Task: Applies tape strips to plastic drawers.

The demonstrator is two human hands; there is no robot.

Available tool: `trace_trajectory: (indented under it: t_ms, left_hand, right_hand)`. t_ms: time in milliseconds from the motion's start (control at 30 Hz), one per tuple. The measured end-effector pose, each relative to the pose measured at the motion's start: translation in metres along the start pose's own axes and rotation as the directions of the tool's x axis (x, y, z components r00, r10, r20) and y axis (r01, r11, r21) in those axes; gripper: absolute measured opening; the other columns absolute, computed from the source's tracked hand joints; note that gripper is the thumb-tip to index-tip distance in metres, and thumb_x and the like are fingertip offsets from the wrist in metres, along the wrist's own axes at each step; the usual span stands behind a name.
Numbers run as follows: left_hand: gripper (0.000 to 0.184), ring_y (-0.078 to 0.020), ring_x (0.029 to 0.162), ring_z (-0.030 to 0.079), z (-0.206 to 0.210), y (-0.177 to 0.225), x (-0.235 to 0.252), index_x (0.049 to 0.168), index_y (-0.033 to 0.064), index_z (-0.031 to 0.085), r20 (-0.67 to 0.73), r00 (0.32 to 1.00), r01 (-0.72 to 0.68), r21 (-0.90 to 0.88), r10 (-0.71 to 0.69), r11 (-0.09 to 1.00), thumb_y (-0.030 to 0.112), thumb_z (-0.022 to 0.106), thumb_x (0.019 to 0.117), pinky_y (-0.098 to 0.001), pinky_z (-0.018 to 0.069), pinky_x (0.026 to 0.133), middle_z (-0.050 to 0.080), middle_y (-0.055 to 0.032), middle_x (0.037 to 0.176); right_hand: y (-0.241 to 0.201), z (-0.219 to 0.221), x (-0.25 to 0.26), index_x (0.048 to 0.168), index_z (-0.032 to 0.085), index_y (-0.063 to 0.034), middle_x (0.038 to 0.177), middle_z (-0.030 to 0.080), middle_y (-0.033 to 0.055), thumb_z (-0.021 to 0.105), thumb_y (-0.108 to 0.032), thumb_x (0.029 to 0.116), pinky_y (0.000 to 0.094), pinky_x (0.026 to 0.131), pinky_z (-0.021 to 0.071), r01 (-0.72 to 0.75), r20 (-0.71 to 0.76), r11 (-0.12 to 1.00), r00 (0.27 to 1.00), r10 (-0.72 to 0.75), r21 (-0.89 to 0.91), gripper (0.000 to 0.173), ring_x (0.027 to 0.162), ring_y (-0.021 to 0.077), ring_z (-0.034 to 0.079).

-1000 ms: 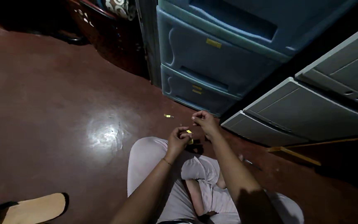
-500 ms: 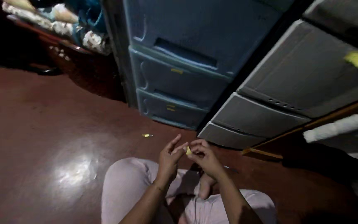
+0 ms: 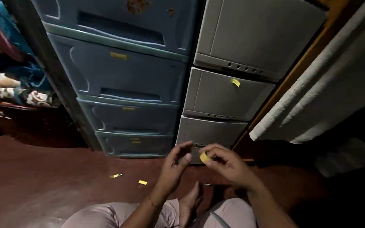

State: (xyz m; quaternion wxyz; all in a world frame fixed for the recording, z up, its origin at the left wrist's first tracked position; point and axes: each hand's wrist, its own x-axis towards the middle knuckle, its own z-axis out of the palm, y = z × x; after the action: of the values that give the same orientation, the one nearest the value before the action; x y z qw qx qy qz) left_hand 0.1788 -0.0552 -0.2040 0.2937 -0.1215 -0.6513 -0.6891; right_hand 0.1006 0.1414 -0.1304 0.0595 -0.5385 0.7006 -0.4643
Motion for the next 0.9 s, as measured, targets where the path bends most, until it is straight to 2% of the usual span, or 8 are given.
trace_trajectory:
  t_ms: [67, 133, 267, 333, 433, 633, 733, 900]
  left_hand:
    - [0.055, -0.01, 0.108, 0.066, 0.01, 0.01, 0.007, 0.126, 0.0014, 0.065, 0.101, 0.991, 0.094, -0.058, -0.088, 0.994, 0.047, 0.069, 0.0946, -0.0281, 0.0552, 0.096, 0.07, -0.0017, 0.119]
    - [0.044, -0.0089, 0.104, 0.068, 0.021, 0.016, 0.012, 0.122, 0.0023, 0.068, 0.162, 0.979, 0.137, -0.087, -0.121, 0.987, 0.034, 0.074, 0.0929, -0.0266, 0.0562, 0.094, 0.071, -0.0003, 0.114]
    - [0.024, -0.0093, 0.095, 0.07, 0.043, 0.027, 0.022, 0.114, 0.0019, 0.07, 0.194, 0.97, 0.175, -0.143, -0.146, 0.974, 0.008, 0.074, 0.0914, -0.0268, 0.0593, 0.088, 0.073, -0.001, 0.105]
    - [0.019, -0.0096, 0.091, 0.071, 0.052, 0.031, 0.025, 0.109, 0.0017, 0.071, 0.17, 0.975, 0.164, -0.131, -0.141, 0.978, 0.003, 0.073, 0.0906, -0.0273, 0.0604, 0.086, 0.074, -0.0014, 0.101]
    - [0.015, -0.009, 0.088, 0.071, 0.063, 0.032, 0.032, 0.105, 0.0021, 0.072, 0.147, 0.981, 0.142, -0.099, -0.127, 0.985, 0.004, 0.074, 0.0908, -0.0262, 0.0606, 0.083, 0.074, -0.0014, 0.098]
    - [0.023, -0.0088, 0.099, 0.068, 0.073, 0.032, 0.053, 0.113, 0.0054, 0.074, 0.227, 0.974, -0.017, 0.109, -0.008, 0.994, 0.017, 0.073, 0.0935, -0.0251, 0.0583, 0.089, 0.07, -0.0007, 0.109]
    - [0.017, -0.0079, 0.101, 0.067, 0.076, 0.033, 0.063, 0.106, 0.0081, 0.076, 0.247, 0.967, -0.099, 0.143, 0.061, 0.985, 0.017, 0.075, 0.0922, -0.0245, 0.0575, 0.09, 0.071, 0.0005, 0.107]
    - [0.009, -0.0084, 0.098, 0.068, 0.078, 0.041, 0.077, 0.098, 0.0058, 0.074, 0.252, 0.967, -0.056, 0.111, 0.026, 0.992, 0.013, 0.074, 0.0926, -0.0243, 0.0587, 0.088, 0.07, -0.0011, 0.104]
  right_hand:
    - [-0.003, -0.018, -0.008, 0.102, 0.068, 0.0036, 0.125, 0.065, 0.0124, 0.06, -0.018, 0.1017, 0.0196, 0.084, 0.0561, 0.002, 0.018, 1.0, 1.0, -0.001, -0.016, 0.023, 0.104, 0.0061, 0.064]
    - [-0.002, -0.032, -0.016, 0.102, 0.068, 0.0034, 0.125, 0.065, 0.0121, 0.061, -0.019, 0.1017, 0.0203, 0.087, 0.0558, 0.027, 0.033, 1.0, 0.999, -0.027, -0.003, 0.024, 0.107, 0.0067, 0.064]
    - [0.0, -0.048, -0.03, 0.1, 0.068, 0.0024, 0.125, 0.066, 0.0113, 0.061, -0.019, 0.1014, 0.0215, 0.093, 0.0549, 0.077, 0.024, 0.996, 0.997, -0.078, 0.033, 0.023, 0.113, 0.008, 0.063]
    - [0.002, -0.056, -0.036, 0.099, 0.069, 0.0022, 0.126, 0.066, 0.0115, 0.061, -0.019, 0.1011, 0.0222, 0.094, 0.0548, 0.093, 0.006, 0.995, 0.996, -0.093, 0.026, 0.022, 0.114, 0.0085, 0.063]
    - [0.004, -0.066, -0.042, 0.1, 0.068, 0.0031, 0.127, 0.066, 0.0126, 0.061, -0.018, 0.1012, 0.0223, 0.093, 0.0551, 0.109, -0.009, 0.994, 0.994, -0.109, 0.02, 0.022, 0.114, 0.0087, 0.063]
    - [0.005, -0.087, -0.042, 0.101, 0.069, 0.0038, 0.13, 0.064, 0.0137, 0.06, -0.016, 0.1021, 0.0218, 0.091, 0.0569, 0.127, 0.014, 0.992, 0.992, -0.127, 0.0, 0.022, 0.111, 0.0085, 0.065]
    - [0.003, -0.095, -0.039, 0.101, 0.069, 0.0043, 0.128, 0.064, 0.0136, 0.06, -0.014, 0.1012, 0.0201, 0.093, 0.0548, 0.136, 0.017, 0.99, 0.991, -0.136, -0.025, 0.02, 0.113, 0.007, 0.063]
    - [0.003, -0.104, -0.03, 0.101, 0.069, 0.0049, 0.129, 0.065, 0.0148, 0.06, -0.015, 0.1016, 0.0209, 0.094, 0.0549, 0.159, 0.017, 0.986, 0.987, -0.158, -0.049, 0.022, 0.114, 0.0081, 0.063]
